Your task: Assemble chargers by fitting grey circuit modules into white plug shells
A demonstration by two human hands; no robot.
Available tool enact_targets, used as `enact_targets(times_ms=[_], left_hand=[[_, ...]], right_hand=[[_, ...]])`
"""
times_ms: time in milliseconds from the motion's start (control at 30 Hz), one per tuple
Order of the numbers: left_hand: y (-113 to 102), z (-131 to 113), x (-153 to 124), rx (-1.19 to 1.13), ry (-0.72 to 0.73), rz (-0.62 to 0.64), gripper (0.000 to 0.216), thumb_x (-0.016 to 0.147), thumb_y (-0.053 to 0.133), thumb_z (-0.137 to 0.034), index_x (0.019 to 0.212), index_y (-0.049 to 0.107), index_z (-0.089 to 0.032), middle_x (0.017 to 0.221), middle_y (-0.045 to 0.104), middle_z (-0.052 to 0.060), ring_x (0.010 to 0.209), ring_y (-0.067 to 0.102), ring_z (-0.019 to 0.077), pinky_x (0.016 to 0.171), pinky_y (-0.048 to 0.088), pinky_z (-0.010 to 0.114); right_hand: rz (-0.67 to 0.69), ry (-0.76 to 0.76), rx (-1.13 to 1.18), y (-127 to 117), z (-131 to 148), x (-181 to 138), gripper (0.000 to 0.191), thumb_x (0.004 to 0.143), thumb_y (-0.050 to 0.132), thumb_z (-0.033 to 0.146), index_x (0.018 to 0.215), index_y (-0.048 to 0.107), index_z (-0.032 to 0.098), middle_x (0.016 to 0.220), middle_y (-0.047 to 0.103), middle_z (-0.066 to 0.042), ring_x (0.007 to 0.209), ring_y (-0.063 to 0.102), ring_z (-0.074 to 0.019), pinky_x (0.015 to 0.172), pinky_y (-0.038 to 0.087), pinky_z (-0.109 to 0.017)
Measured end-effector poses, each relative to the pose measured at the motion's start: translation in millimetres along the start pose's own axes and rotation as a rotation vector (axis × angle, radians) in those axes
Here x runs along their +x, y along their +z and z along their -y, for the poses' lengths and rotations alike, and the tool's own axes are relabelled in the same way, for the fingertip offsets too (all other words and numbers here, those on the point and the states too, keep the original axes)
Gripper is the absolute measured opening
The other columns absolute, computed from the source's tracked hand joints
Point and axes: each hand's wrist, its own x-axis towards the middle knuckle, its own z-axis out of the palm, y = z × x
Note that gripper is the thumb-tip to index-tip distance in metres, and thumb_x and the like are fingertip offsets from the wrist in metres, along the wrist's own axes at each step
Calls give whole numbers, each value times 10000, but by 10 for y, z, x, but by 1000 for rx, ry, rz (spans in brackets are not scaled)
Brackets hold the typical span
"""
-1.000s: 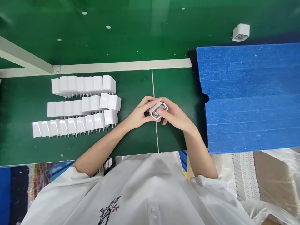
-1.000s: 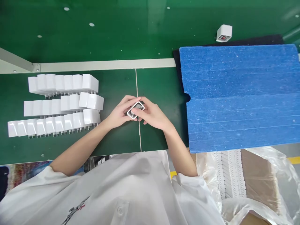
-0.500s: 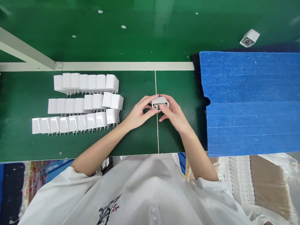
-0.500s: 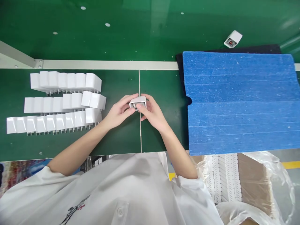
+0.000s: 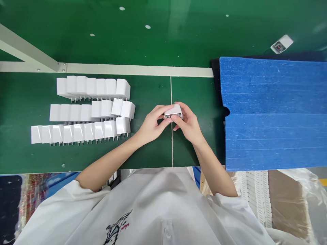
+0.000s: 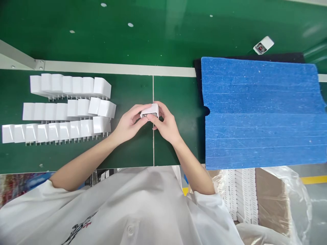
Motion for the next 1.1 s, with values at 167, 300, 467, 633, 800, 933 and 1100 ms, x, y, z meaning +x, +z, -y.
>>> enact_targets(times_ms=[167,300,467,633,800,933,1100], left_hand=[[-32,39,39,-77,-94,35,505,964,616,-540,1366,619,-235,1303,660,106,1198,649,232,1019,587,389],[-81,75,68,-178,-109,48,576,926,655,-579,1389,611,-239,1321,658,112,1206,661,263,998,601,416],[-93,38,70,-184,-132,39,505,913,697,-504,1336,640,-235,1322,669,98,1189,664,249,1032,583,415],[-56,-42,35,-134,-106,-7,395,932,672,-443,1262,659,-226,1267,689,89,1144,668,223,969,599,366],[-28,2,18,-158,-98,-107,438,931,671,-489,1283,641,-230,1258,672,106,1123,674,222,926,619,351],[10,142,48,-170,-113,-270,696,935,640,-534,1532,379,-290,1426,543,130,1170,645,212,877,639,338],[17,219,98,22,-50,-221,381,1012,470,-501,976,684,-188,1135,658,101,973,668,183,812,623,338]], right_hand=[[11,67,8,-31,-15,25,759,770,751,681,1374,570,259,1196,683,-64,1019,670,-220,565,650,-239],[51,86,42,-81,0,11,777,831,675,704,1453,532,260,1256,685,-74,1052,676,-221,613,661,-253],[55,99,58,-73,26,2,732,872,639,679,1458,529,255,1301,675,-77,1065,671,-216,645,663,-261],[60,46,-17,-6,16,-3,719,816,699,669,1390,545,265,1235,681,-63,1021,658,-205,634,649,-274],[74,8,-21,8,78,93,652,812,710,625,1323,562,247,1135,694,-59,971,653,-194,616,610,-265],[50,-96,-135,-113,228,701,590,803,746,527,1261,575,197,1078,724,-71,975,679,-206,799,592,-324],[-344,-57,-413,-216,509,1865,550,902,694,308,1347,434,118,1233,708,-140,1087,685,-205,998,516,-349]])
